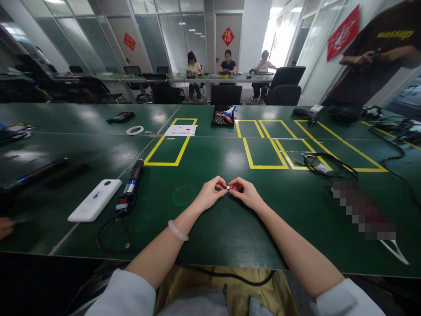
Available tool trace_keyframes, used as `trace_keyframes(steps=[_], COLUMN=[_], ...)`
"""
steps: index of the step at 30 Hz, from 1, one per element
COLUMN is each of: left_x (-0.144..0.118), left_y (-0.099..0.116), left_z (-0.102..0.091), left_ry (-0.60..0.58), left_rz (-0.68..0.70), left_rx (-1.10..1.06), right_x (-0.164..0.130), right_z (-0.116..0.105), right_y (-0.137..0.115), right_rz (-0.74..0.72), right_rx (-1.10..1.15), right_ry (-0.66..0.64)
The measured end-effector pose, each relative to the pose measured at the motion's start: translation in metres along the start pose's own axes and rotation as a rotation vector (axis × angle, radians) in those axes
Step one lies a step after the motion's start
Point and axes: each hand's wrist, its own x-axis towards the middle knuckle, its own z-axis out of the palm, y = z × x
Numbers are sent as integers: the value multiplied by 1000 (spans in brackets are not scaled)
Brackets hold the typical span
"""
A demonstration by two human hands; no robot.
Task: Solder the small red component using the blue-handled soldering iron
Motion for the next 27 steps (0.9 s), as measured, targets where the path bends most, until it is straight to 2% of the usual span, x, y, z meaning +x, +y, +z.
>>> trace_keyframes(steps=[5, 8, 11, 14, 17, 20, 24, 27], left_x=[1, -5, -23, -52, -89, -128, -165, -174], left_y=[2, 12, 22, 18, -3, -29, -54, -61], left_z=[-5, -24, -58, -101, -147, -189, -231, -245], left_ry=[-45, -48, -7, 113, 288, 397, 331, 281], left_rz=[13, 18, 9, -96, -229, -357, -476, -449], left_rx=[85, 221, 447, 753, 1027, 1179, 1157, 1086], right_x=[0, 1, 2, 2, 2, 2, 2, 1], right_z=[-1, -1, -2, -2, -2, -1, 0, 0], right_y=[1, 3, 5, 6, 7, 7, 7, 6], right_rz=[17, 53, 68, 65, 69, 75, 80, 83], right_rx=[-3, 17, 43, 38, 31, 26, 27, 32], right_ry=[-3, -10, -13, -18, -23, -21, -23, -27])
